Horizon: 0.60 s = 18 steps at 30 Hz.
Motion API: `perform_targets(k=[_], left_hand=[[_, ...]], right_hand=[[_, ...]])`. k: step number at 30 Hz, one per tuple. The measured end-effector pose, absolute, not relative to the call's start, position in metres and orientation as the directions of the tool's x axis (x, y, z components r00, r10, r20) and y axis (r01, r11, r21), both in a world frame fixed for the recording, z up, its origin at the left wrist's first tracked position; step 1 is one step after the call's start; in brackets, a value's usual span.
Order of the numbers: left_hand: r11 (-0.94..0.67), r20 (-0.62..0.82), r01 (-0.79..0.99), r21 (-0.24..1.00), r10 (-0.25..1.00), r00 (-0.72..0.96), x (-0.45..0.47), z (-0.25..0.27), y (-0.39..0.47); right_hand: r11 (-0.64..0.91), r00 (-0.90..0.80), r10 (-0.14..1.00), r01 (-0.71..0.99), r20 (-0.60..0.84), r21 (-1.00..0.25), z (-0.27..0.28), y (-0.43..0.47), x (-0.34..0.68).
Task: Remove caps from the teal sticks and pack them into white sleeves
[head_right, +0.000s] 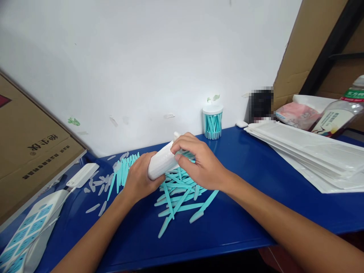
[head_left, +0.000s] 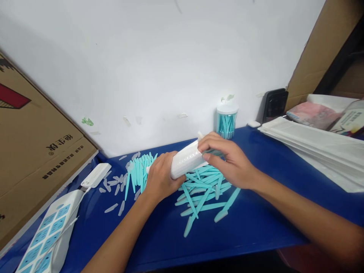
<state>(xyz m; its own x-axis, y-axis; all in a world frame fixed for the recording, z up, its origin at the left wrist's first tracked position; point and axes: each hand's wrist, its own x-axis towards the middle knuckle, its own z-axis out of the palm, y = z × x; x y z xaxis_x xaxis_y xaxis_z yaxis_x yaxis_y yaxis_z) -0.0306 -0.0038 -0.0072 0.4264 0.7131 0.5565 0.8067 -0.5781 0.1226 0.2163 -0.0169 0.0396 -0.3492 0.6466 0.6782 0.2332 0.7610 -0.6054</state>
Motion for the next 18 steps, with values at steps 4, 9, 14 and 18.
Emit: perform_targets(k=[4, 9, 14, 18], left_hand=[[-0.571, 0.624, 0.796, 0.202, 0.701, 0.344, -0.026, -0.005, -0.008], [-0.428, 0.726, 0.733, 0.529, 0.675, -0.130, -0.037, 0.006, 0.000], [-0.423, 0.699, 0.650, 0.631, 0.674, -0.239, -0.056, 0.002, 0.016], [-0.411, 0.676, 0.648, 0.641, 0.702, -0.224, -0.055, -0.007, 0.019]], right_hand=[[0.797, -0.125, 0.595, 0.224, 0.794, -0.561, 0.035, -0.019, 0.211], [0.798, 0.111, 0.490, 0.342, 0.865, -0.496, 0.030, -0.007, 0.216], [0.676, -0.134, 0.634, 0.575, 0.761, -0.462, 0.015, 0.013, 0.227], [0.596, -0.247, 0.757, 0.640, 0.605, -0.485, -0.002, 0.024, 0.228]])
